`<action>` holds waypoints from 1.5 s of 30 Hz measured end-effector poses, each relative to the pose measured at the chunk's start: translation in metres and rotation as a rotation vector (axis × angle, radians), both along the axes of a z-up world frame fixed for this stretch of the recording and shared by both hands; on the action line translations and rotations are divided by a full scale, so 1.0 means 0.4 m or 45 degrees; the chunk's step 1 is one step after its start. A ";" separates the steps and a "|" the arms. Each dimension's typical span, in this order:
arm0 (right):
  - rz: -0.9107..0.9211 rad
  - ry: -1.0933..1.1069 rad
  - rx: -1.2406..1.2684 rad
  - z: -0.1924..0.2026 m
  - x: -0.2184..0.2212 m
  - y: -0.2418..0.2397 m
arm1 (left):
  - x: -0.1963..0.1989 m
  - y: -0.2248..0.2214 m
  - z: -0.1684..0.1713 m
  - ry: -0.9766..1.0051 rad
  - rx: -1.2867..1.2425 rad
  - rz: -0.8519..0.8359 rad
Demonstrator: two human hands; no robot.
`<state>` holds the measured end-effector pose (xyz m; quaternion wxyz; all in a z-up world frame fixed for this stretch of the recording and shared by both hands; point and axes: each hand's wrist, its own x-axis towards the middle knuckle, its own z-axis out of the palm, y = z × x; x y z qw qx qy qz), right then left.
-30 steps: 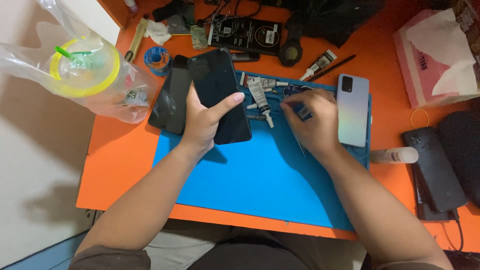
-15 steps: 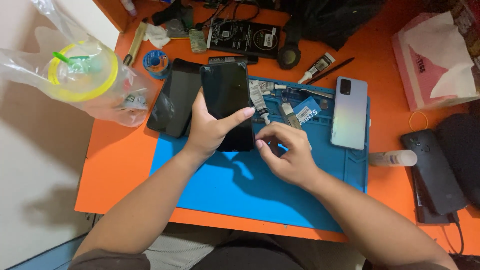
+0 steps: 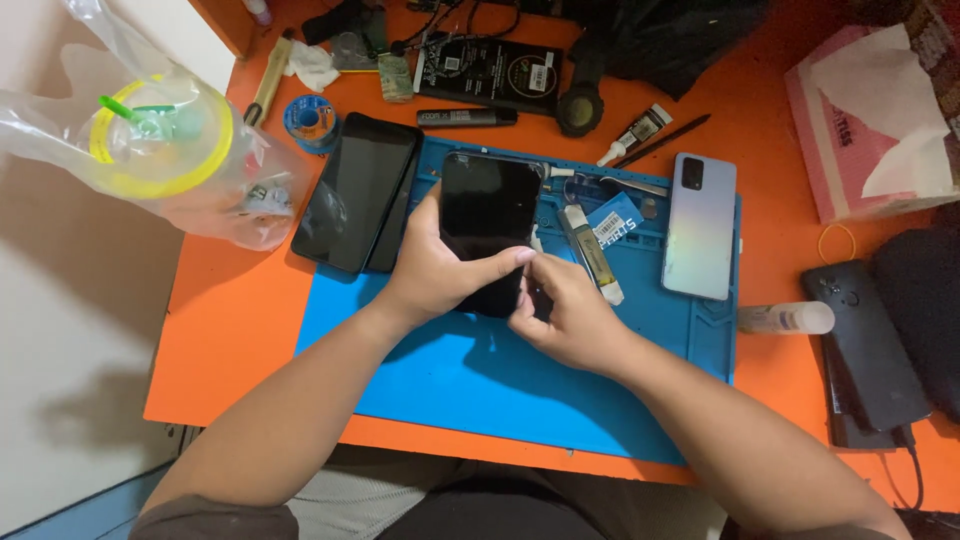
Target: Disassembling a mobile phone to access internal components for repair.
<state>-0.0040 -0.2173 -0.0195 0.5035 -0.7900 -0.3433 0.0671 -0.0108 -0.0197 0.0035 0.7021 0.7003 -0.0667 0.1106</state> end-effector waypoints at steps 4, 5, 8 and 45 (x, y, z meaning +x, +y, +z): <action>0.054 -0.058 -0.066 -0.007 -0.003 -0.009 | 0.002 -0.003 -0.008 -0.014 -0.012 -0.015; 0.071 -0.029 -0.008 -0.008 -0.003 -0.008 | 0.004 -0.002 -0.006 -0.015 -0.005 -0.024; 0.042 0.135 0.206 0.032 -0.013 0.002 | 0.010 0.007 -0.006 -0.034 0.022 -0.019; -0.058 0.308 0.238 0.071 -0.007 0.010 | 0.037 0.046 0.048 0.322 0.049 -0.115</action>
